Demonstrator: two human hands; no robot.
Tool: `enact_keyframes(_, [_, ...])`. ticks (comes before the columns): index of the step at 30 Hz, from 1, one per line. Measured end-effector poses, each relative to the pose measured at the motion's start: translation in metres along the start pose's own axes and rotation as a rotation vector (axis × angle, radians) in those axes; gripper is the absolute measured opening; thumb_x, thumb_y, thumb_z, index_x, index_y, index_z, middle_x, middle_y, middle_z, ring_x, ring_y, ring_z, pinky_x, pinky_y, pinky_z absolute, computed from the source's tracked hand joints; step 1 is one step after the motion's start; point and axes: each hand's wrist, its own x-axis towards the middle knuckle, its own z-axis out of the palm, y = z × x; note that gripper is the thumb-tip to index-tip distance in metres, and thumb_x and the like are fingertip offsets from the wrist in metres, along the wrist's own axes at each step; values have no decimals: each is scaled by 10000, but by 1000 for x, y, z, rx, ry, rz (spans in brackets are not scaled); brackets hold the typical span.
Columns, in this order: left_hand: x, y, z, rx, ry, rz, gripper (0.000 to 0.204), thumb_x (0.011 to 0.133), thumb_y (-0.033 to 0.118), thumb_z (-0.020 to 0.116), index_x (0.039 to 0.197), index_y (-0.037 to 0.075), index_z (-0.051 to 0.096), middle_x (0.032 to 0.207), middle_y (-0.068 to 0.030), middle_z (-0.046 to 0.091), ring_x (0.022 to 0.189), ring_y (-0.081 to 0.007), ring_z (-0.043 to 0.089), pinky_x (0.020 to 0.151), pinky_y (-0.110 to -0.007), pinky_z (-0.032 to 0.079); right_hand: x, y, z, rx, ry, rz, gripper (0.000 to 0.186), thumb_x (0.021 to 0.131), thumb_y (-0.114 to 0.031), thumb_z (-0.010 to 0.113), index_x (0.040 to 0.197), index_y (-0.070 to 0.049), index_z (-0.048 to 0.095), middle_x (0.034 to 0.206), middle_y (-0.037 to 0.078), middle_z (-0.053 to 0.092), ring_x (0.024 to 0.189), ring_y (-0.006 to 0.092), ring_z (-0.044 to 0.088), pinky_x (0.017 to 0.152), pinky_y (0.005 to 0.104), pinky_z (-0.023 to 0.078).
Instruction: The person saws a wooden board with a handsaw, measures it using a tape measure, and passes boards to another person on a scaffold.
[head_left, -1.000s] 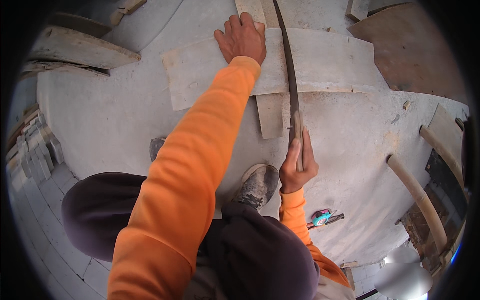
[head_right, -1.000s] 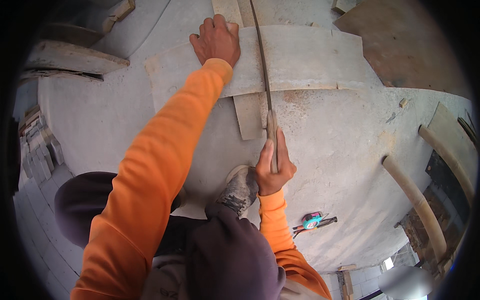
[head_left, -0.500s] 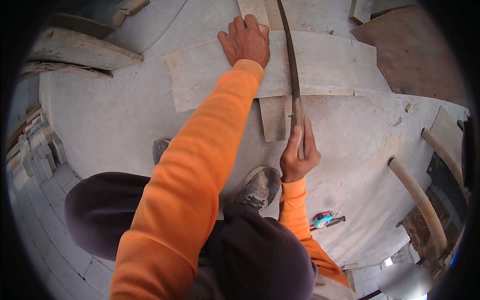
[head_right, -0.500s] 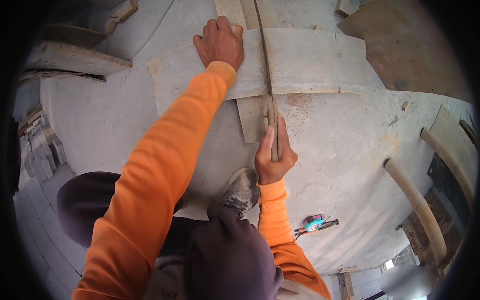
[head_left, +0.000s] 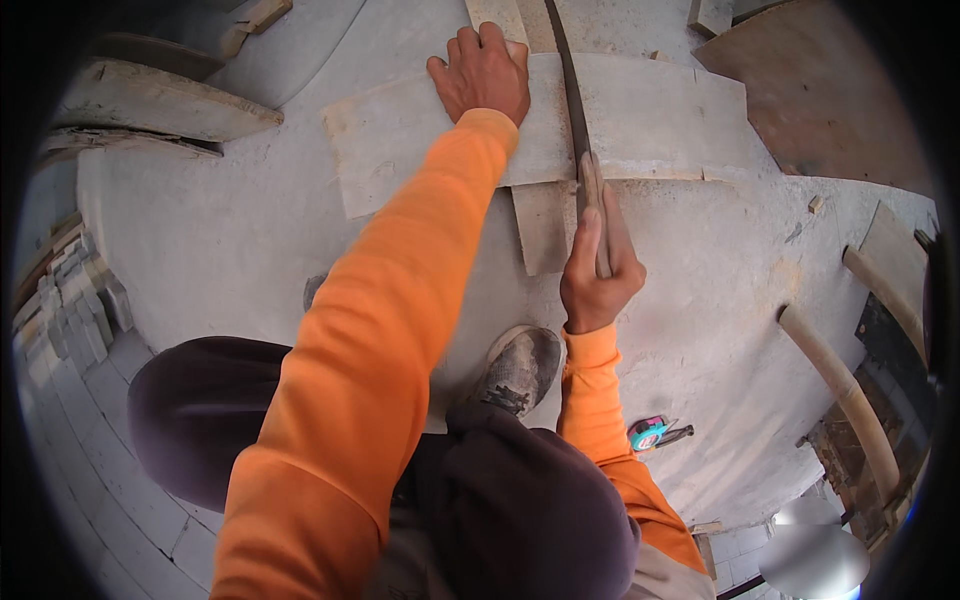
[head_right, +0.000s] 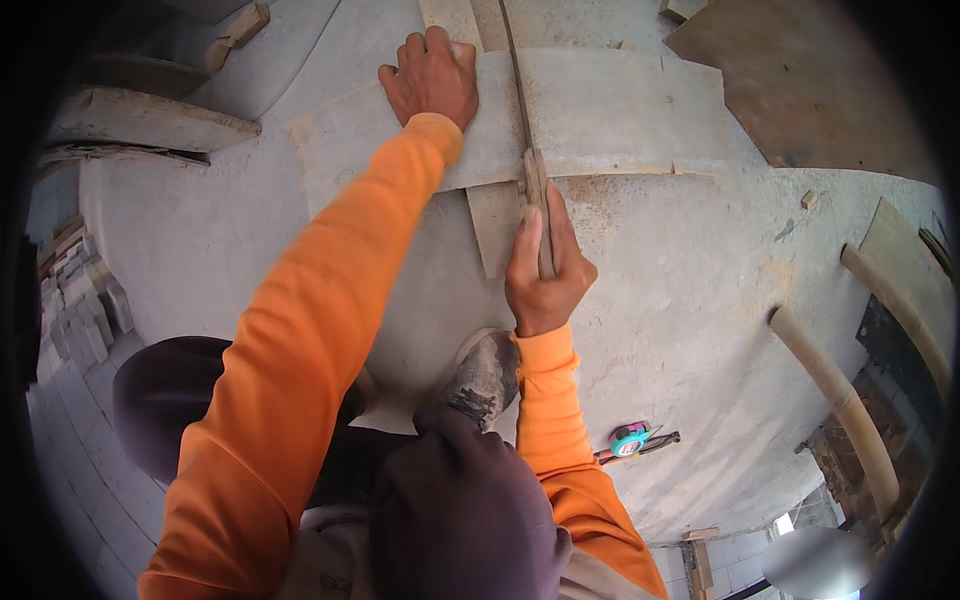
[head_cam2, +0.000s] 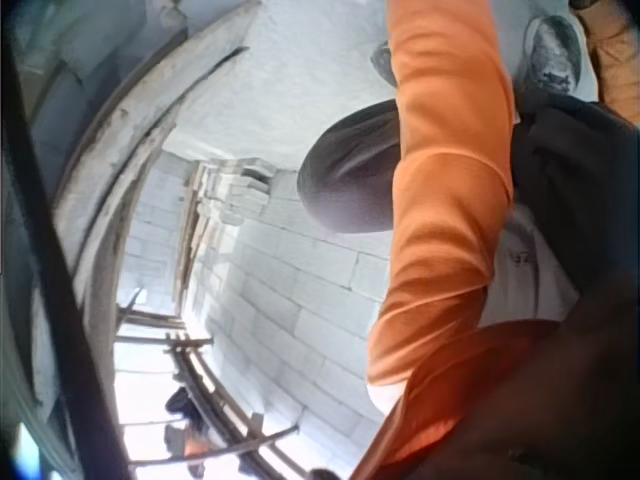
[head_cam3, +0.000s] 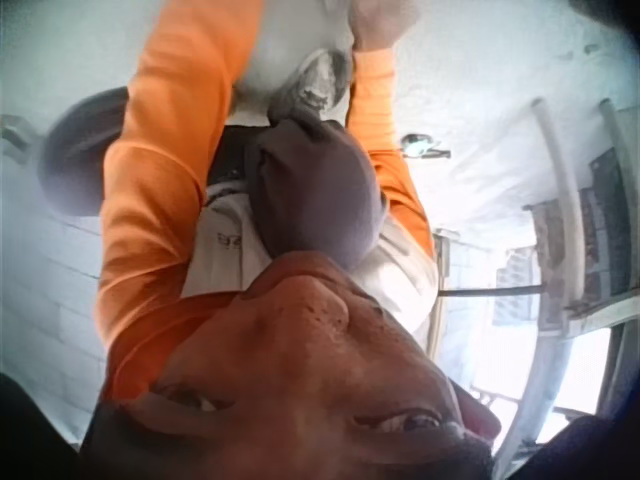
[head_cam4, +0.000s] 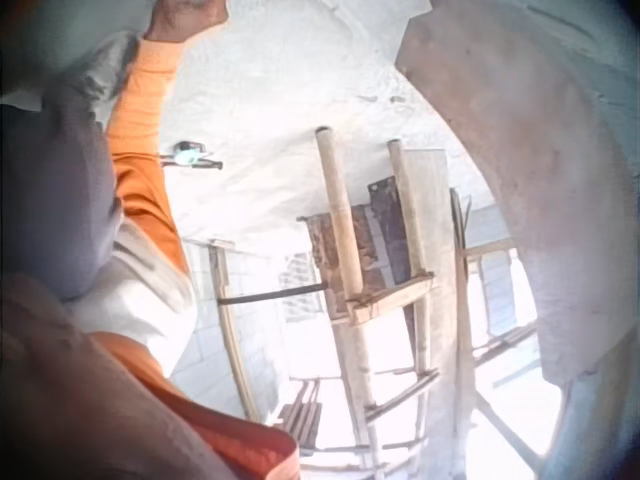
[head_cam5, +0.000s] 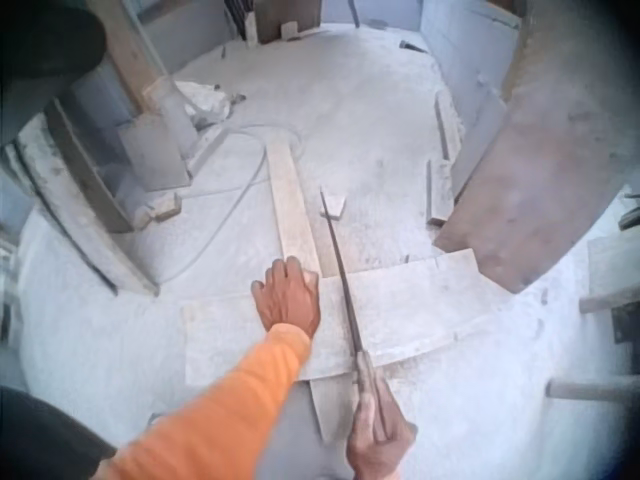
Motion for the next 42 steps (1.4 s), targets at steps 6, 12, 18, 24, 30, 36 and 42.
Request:
enact_keyframes(6, [3, -12, 1, -6, -18, -21, 206, 975, 289, 585, 972, 85, 616, 992, -87, 617, 988, -242, 582, 915, -440, 356, -112, 5, -62, -44, -59, 154, 356, 976, -69, 584, 1263, 137, 629, 1102, 271, 735, 961, 249, 745, 842, 315, 571])
enact_keyframes(12, [4, -9, -3, -14, 39, -18, 192, 965, 273, 587, 959, 83, 613, 993, -92, 621, 1002, -251, 588, 920, -453, 363, -71, -1, -38, -60, -61, 158, 346, 981, -59, 598, 1283, 106, 635, 1030, 230, 758, 850, 190, 737, 763, 297, 568])
enact_keyframes(18, [2, -15, 2, 42, -54, -31, 220, 993, 314, 572, 989, 97, 611, 1016, -76, 605, 990, -227, 568, 900, -427, 348, -32, -6, -9, -62, -36, 66, 329, 949, -57, 648, 1253, 66, 670, 992, 208, 764, 644, 146, 695, 623, 275, 540])
enact_keyframes(24, [2, -9, -9, 29, -93, -13, 216, 993, 311, 577, 999, 96, 608, 1024, -78, 604, 1009, -230, 562, 909, -427, 341, -140, 3, -75, -133, -30, 52, 376, 941, -49, 626, 1279, 115, 636, 1055, 251, 750, 750, 200, 755, 663, 277, 568])
enact_keyframes(30, [0, -6, 1, 38, -69, -27, 214, 993, 310, 585, 1008, 98, 610, 1027, -84, 603, 1007, -234, 564, 909, -426, 345, 15, -8, 9, 24, -24, 46, 336, 944, -34, 658, 1268, 53, 670, 957, 203, 764, 646, 134, 684, 625, 264, 535])
enact_keyframes(36, [5, -4, 0, 34, -55, 9, 207, 994, 302, 580, 1013, 99, 612, 1023, -79, 604, 997, -235, 570, 905, -425, 350, -146, 2, -89, -100, -72, 137, 367, 963, -32, 541, 1266, 160, 615, 1081, 288, 733, 934, 266, 756, 813, 325, 579])
enact_keyframes(42, [1, 1, -3, 12, -42, -9, 190, 984, 280, 570, 1009, 96, 612, 1019, -82, 609, 1006, -247, 578, 920, -445, 359, 8, 1, 4, 74, 17, 59, 335, 952, -42, 654, 1275, 41, 670, 900, 198, 756, 660, 143, 689, 634, 272, 542])
